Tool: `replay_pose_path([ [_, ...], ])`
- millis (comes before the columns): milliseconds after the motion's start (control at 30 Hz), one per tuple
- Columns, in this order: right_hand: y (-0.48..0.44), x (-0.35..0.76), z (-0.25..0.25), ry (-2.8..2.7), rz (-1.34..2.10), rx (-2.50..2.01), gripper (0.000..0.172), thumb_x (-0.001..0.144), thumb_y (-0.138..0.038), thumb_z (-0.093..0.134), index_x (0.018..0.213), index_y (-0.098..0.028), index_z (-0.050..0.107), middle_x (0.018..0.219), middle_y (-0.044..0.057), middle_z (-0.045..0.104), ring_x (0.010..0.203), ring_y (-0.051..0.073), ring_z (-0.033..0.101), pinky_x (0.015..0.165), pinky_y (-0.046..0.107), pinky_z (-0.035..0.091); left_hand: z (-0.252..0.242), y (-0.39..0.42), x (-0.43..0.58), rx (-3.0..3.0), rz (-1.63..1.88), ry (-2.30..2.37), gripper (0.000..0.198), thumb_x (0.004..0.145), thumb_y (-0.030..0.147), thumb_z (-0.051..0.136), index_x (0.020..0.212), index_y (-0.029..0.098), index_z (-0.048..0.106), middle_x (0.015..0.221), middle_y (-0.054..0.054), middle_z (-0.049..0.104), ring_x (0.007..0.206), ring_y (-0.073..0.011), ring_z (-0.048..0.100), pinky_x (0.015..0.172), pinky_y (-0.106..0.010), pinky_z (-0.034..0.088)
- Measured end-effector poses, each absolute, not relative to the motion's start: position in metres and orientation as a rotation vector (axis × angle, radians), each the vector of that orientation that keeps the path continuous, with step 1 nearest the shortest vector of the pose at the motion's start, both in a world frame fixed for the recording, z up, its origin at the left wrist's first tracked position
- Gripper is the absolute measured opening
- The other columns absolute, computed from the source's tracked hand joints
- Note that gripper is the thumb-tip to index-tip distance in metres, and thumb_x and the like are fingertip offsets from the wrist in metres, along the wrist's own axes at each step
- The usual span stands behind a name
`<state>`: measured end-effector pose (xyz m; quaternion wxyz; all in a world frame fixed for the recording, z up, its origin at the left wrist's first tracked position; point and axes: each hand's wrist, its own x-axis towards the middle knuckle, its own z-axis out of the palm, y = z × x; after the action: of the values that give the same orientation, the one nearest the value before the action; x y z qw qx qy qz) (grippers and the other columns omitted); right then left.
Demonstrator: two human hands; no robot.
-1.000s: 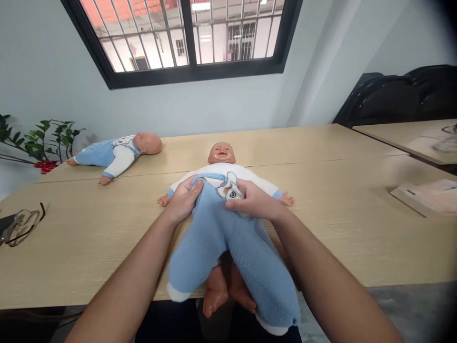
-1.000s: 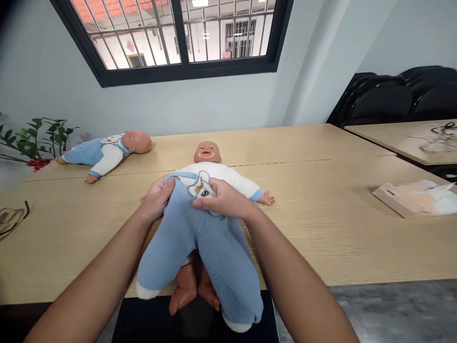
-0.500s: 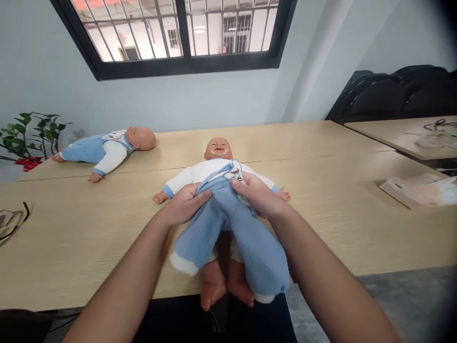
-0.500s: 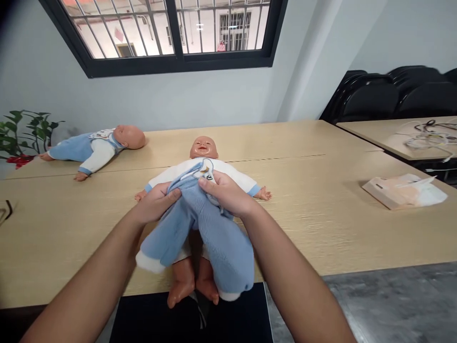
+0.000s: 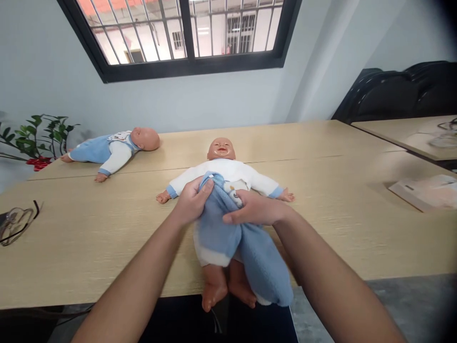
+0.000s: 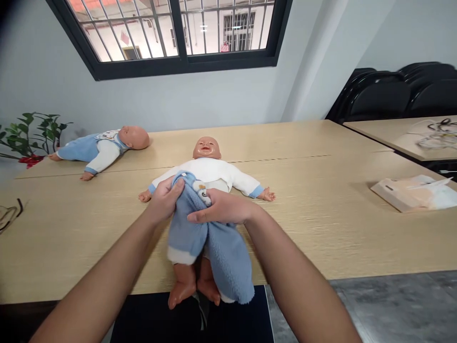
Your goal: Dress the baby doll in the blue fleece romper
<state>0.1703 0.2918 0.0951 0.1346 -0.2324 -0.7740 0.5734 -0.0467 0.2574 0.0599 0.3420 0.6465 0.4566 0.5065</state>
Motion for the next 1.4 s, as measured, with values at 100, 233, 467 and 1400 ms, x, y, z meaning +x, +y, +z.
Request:
replay_pose_path([
  [100,0.296,0.169,0.096,-2.206,1.420,-0.662,0.034,0.089,-0.046,0.074,0.108,-0.018,0.072,0.109,0.003,0.075,0.098,0.018,0.068,0.088,0.030,0.055,0.062,0.255,-0.063,1.725,1.042,1.063,0.066,0.085,0.080,0.057,0.066,0.017,0.058,0.060,0.001,0.051,0.058,-0.0118,0.043,0.055,-0.026,0.040],
  [233,0.296,0.160,0.089,-2.143,1.214,-0.641,0.030,0.090,-0.043,0.072,0.103,-0.016,0.075,0.105,0.004,0.076,0.097,0.019,0.068,0.093,0.034,0.054,0.066,0.251,-0.074,1.772,0.853,1.021,0.052,0.078,0.067,0.077,0.071,0.017,0.065,0.064,0.002,0.056,0.063,-0.0131,0.051,0.063,-0.027,0.046],
  [467,0.299,0.161,0.084,-2.077,1.058,-0.710,0.029,0.091,-0.041,0.066,0.104,-0.016,0.073,0.101,0.005,0.074,0.093,0.019,0.065,0.090,0.035,0.053,0.068,0.248,-0.062,1.736,1.075,1.126,0.048,0.095,0.062,0.058,0.104,0.017,0.075,0.093,-0.006,0.074,0.098,-0.0242,0.067,0.087,-0.033,0.055],
  [1400,0.311,0.177,0.083,-2.236,0.900,-0.736,0.017,0.083,-0.030,0.066,0.076,-0.016,0.058,0.072,-0.004,0.059,0.065,0.009,0.045,0.063,0.022,0.038,0.083,0.222,-0.053,1.768,0.710,0.886,0.082,0.073,0.039,0.088,0.147,0.027,0.055,0.129,-0.009,0.072,0.116,-0.0290,0.070,0.096,-0.039,0.059],
])
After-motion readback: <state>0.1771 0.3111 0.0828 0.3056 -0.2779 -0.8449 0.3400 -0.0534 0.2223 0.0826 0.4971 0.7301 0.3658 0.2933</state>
